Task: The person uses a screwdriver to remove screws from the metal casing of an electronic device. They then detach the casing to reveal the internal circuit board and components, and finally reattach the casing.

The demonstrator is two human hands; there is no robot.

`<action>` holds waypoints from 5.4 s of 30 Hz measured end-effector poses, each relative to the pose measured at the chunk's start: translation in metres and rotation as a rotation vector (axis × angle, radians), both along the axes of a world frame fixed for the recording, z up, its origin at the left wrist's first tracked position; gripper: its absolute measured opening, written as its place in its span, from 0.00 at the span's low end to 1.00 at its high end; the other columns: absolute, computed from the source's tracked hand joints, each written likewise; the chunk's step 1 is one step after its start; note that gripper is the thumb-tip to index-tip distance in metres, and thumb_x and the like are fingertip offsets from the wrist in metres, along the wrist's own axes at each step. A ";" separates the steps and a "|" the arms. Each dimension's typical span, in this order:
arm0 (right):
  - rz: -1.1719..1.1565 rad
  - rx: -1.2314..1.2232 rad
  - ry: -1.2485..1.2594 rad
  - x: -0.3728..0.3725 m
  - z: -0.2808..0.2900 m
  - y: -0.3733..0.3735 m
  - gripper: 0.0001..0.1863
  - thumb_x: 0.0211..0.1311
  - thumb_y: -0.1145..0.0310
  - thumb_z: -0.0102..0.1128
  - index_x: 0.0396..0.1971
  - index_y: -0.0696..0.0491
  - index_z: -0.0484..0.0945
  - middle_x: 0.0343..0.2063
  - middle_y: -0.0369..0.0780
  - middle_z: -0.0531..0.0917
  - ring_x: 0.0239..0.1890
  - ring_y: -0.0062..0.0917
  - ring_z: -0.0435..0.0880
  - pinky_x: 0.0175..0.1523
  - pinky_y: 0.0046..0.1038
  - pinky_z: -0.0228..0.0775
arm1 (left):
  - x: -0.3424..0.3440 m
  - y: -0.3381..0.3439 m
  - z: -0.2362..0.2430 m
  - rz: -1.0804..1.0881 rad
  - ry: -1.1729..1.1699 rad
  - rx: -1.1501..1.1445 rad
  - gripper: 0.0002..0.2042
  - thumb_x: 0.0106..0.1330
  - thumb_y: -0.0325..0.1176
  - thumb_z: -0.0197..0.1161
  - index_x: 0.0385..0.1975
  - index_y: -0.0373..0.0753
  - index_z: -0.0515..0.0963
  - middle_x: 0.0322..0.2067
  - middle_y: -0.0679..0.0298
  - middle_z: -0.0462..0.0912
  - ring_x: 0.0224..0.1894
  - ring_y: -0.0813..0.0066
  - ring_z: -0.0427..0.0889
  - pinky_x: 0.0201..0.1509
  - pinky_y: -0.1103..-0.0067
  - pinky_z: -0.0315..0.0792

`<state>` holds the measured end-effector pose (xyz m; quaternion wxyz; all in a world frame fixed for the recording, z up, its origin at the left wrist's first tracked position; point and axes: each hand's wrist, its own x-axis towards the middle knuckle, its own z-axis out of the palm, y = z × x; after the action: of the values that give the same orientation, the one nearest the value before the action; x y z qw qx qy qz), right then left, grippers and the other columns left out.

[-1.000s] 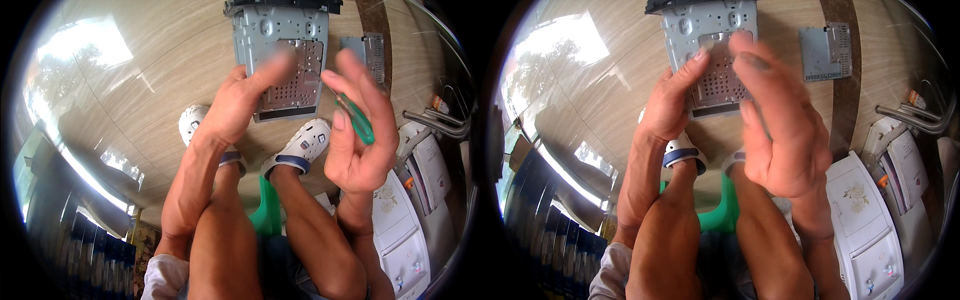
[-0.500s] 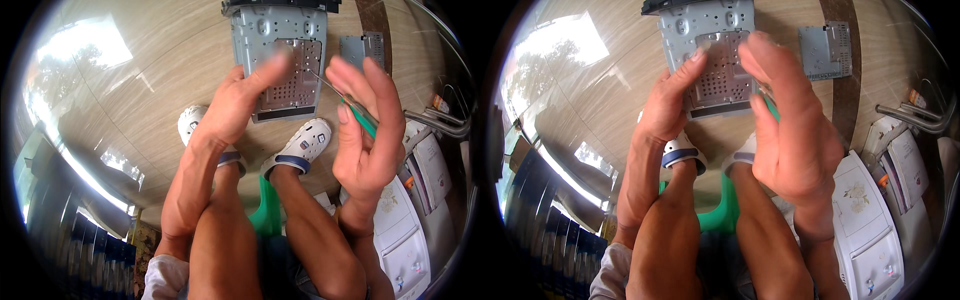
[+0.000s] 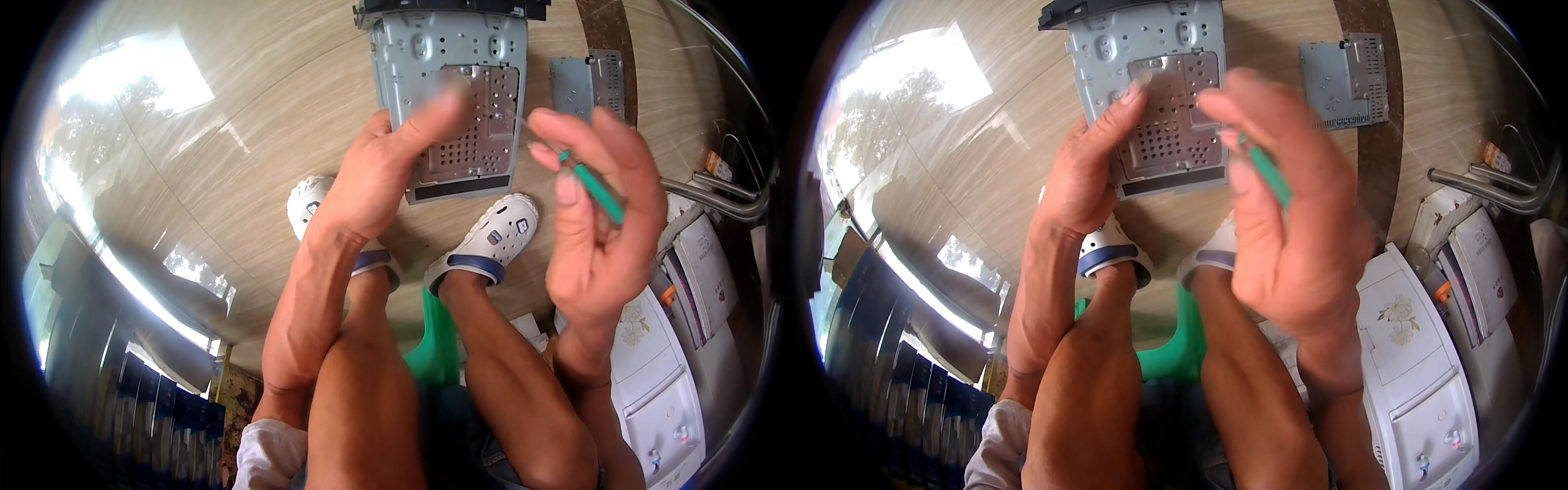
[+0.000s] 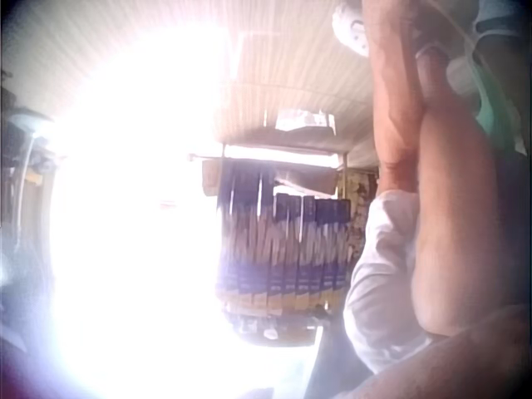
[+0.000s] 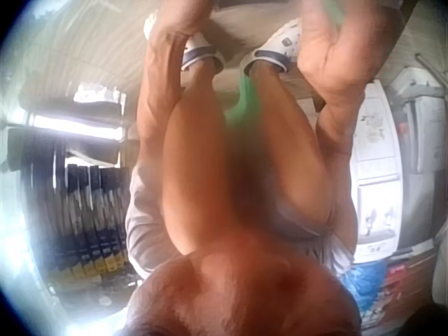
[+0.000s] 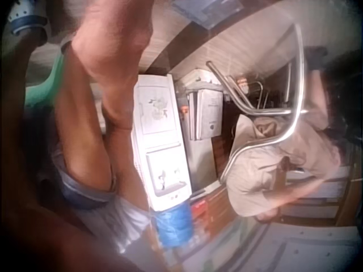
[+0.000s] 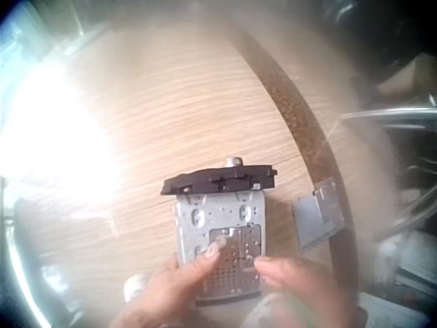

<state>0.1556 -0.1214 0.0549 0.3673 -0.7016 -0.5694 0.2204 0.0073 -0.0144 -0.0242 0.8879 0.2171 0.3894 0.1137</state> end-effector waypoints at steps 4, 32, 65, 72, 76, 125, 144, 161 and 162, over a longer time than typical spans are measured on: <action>-0.126 0.082 0.140 0.002 -0.001 -0.007 0.23 0.72 0.80 0.47 0.63 0.67 0.56 0.47 0.59 0.80 0.48 0.44 0.85 0.52 0.38 0.83 | 0.001 0.000 0.002 -0.027 -0.014 0.021 0.30 0.70 0.50 0.61 0.60 0.28 0.72 0.53 0.57 0.81 0.54 0.72 0.79 0.61 0.76 0.71; 0.018 0.070 -0.329 -0.014 0.001 0.010 0.23 0.64 0.85 0.59 0.58 0.67 0.66 0.42 0.53 0.85 0.43 0.35 0.87 0.51 0.31 0.80 | -0.002 0.000 0.001 -0.022 0.017 0.021 0.28 0.71 0.51 0.61 0.54 0.28 0.76 0.47 0.58 0.82 0.48 0.74 0.79 0.55 0.77 0.72; -0.192 0.091 -0.215 -0.009 -0.009 0.012 0.12 0.56 0.80 0.71 0.38 0.62 0.78 0.34 0.46 0.86 0.33 0.30 0.87 0.39 0.26 0.80 | 0.004 0.000 0.008 0.011 0.046 -0.031 0.24 0.71 0.48 0.62 0.51 0.30 0.78 0.42 0.60 0.84 0.45 0.76 0.81 0.51 0.79 0.73; -0.503 0.199 0.371 -0.002 -0.009 -0.011 0.13 0.72 0.71 0.54 0.51 0.62 0.69 0.34 0.48 0.85 0.33 0.28 0.85 0.40 0.27 0.80 | -0.004 -0.005 0.004 -0.035 0.137 0.082 0.17 0.69 0.37 0.65 0.50 0.30 0.77 0.42 0.62 0.84 0.42 0.75 0.83 0.50 0.75 0.77; -0.686 -0.223 0.693 -0.002 -0.047 -0.045 0.15 0.74 0.69 0.53 0.54 0.60 0.71 0.30 0.39 0.79 0.33 0.18 0.81 0.40 0.21 0.74 | -0.003 -0.011 -0.006 0.001 0.130 0.165 0.17 0.70 0.35 0.64 0.52 0.32 0.77 0.43 0.60 0.84 0.43 0.72 0.84 0.50 0.74 0.78; -0.556 -0.178 0.882 -0.010 -0.179 -0.023 0.21 0.76 0.58 0.47 0.58 0.56 0.74 0.30 0.32 0.79 0.20 0.14 0.71 0.21 0.22 0.60 | 0.031 -0.051 -0.030 -0.432 0.395 1.081 0.24 0.66 0.36 0.61 0.60 0.29 0.72 0.46 0.42 0.81 0.44 0.51 0.85 0.48 0.65 0.77; -0.742 -0.490 1.047 0.010 -0.154 -0.008 0.20 0.76 0.57 0.51 0.55 0.58 0.75 0.16 0.32 0.69 0.10 0.15 0.60 0.16 0.23 0.53 | -0.090 -0.021 -0.053 -0.216 0.639 0.976 0.32 0.62 0.34 0.69 0.65 0.33 0.66 0.57 0.47 0.77 0.55 0.60 0.80 0.55 0.67 0.75; -0.338 -0.257 0.833 0.018 -0.151 -0.034 0.46 0.62 0.30 0.55 0.63 0.57 0.70 0.29 0.30 0.77 0.16 0.08 0.61 0.18 0.17 0.50 | -0.065 -0.002 -0.069 -0.323 0.728 1.132 0.15 0.69 0.32 0.60 0.53 0.36 0.73 0.34 0.50 0.84 0.34 0.58 0.84 0.40 0.67 0.76; -0.307 -0.266 0.829 0.020 -0.145 -0.036 0.45 0.59 0.34 0.62 0.65 0.56 0.69 0.44 0.39 0.77 0.39 0.19 0.67 0.42 0.25 0.56 | -0.065 0.001 -0.065 -0.343 0.722 1.126 0.19 0.68 0.30 0.59 0.59 0.38 0.70 0.35 0.48 0.85 0.34 0.50 0.86 0.39 0.64 0.77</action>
<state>0.1756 -0.1570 -0.0902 0.4991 -0.6715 -0.2306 0.4968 -0.0578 -0.0138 -0.0897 0.4599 0.7280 0.5025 0.0771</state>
